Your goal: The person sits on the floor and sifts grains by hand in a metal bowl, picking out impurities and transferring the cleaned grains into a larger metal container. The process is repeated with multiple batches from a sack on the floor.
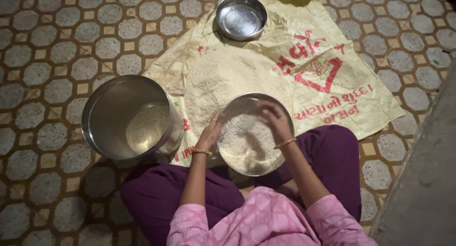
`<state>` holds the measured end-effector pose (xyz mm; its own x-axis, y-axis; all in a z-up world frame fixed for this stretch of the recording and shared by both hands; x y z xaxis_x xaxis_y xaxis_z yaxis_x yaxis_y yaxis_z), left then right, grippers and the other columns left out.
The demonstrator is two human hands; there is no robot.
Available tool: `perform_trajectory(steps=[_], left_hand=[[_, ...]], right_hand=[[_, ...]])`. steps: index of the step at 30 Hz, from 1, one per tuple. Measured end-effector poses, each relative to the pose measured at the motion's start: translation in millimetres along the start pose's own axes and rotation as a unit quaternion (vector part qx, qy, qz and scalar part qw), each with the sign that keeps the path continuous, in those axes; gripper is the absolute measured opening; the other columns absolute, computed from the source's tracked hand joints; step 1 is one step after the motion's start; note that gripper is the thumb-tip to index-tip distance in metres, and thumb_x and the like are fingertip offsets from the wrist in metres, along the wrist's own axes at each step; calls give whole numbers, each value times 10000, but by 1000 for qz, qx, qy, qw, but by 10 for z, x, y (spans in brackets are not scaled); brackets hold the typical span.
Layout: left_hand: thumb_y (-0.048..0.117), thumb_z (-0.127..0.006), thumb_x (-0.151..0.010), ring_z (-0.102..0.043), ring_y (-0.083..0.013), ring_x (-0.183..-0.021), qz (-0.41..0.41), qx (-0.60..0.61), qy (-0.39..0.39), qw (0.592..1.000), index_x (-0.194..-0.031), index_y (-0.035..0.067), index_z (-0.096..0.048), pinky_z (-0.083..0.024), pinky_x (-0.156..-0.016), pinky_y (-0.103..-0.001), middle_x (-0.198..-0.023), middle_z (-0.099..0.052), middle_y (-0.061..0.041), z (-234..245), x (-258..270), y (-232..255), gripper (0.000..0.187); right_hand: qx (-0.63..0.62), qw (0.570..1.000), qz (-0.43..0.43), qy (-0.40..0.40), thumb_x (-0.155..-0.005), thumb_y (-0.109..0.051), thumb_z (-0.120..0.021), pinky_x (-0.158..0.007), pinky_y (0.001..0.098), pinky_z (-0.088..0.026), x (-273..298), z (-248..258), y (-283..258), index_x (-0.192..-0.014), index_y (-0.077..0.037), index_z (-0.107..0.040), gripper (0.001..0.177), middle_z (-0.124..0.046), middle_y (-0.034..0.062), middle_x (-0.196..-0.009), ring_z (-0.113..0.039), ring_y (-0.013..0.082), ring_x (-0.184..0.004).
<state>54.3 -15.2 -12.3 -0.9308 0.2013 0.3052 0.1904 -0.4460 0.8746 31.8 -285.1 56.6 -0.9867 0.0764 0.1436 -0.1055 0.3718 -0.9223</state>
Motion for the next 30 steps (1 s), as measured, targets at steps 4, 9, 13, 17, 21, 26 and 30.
perform_trajectory(steps=[4, 9, 13, 17, 21, 26, 30], left_hand=[[799, -287, -892, -520, -419, -1350, 67, -40, -21, 997, -1605, 257, -314, -413, -1109, -441, -1514, -491, -227, 28, 53, 82, 896], [770, -301, -864, -714, -457, -1106, 120, 5, -39, 992, -1609, 265, -322, -523, -1000, -442, -1377, -632, -256, 33, 150, 132, 901], [815, -331, -1034, -559, -452, -1212, -75, -41, 35, 996, -1602, 141, -365, -454, -999, -469, -1490, -515, -292, 137, 123, 369, 881], [780, -297, -890, -743, -421, -1033, 98, -6, -27, 995, -1624, 203, -303, -513, -996, -434, -1397, -605, -270, 39, 172, 167, 934], [770, -274, -906, -524, -416, -1310, 63, -19, -28, 997, -1609, 232, -316, -407, -1106, -434, -1561, -450, -200, 79, 141, 221, 887], [771, -285, -933, -441, -406, -1423, -3, -26, -2, 1000, -1581, 226, -358, -371, -1149, -446, -1590, -427, -202, 47, 63, 142, 850], [747, -264, -939, -435, -436, -1408, 24, -70, -29, 997, -1611, 242, -282, -371, -1143, -463, -1513, -473, -252, 13, 52, 19, 841]], right_hand=[[137, 945, 257, 152, -1007, -27, -607, -1041, 330, -492, -2, 148, -546, -1407, -21, -529, 408, -600, 92, -1367, -583, 203, -1237], [275, 910, 283, 129, -1035, -15, -580, -1022, 322, -549, 111, 88, -685, -1315, -6, -617, 282, -670, 129, -1276, -651, 203, -1208], [456, 853, 251, 21, -919, -26, -623, -956, 354, -522, 88, -260, -438, -1129, -1, -701, 225, -727, 159, -1130, -683, 262, -1079], [781, 615, 34, -105, -1082, -175, -604, -1186, 378, -463, 47, -610, 254, -1211, -86, -700, 184, -705, 137, -1220, -661, 259, -1173], [646, 587, 370, -317, -927, -169, -691, -1204, 435, -370, 547, -1119, 365, -1361, -86, -626, 447, -523, 89, -1481, -472, 265, -1409], [750, 587, 256, -168, -815, -181, -715, -1226, 468, -310, 344, -931, 149, -1388, -70, -609, 593, -391, 108, -1586, -392, 347, -1470], [607, 708, 166, -322, -889, -284, -732, -1136, 477, -332, 521, -981, 134, -1395, -70, -609, 563, -368, 170, -1578, -408, 409, -1421]])
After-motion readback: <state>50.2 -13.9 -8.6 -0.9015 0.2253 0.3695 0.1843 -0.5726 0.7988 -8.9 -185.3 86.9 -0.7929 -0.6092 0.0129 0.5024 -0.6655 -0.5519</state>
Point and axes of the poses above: each hand's wrist, its own x-axis away from the middle knuckle, its own z-axis out of the back of the hand, y = z × x, the point moved 6 cm from there along -x, towards the middle knuckle
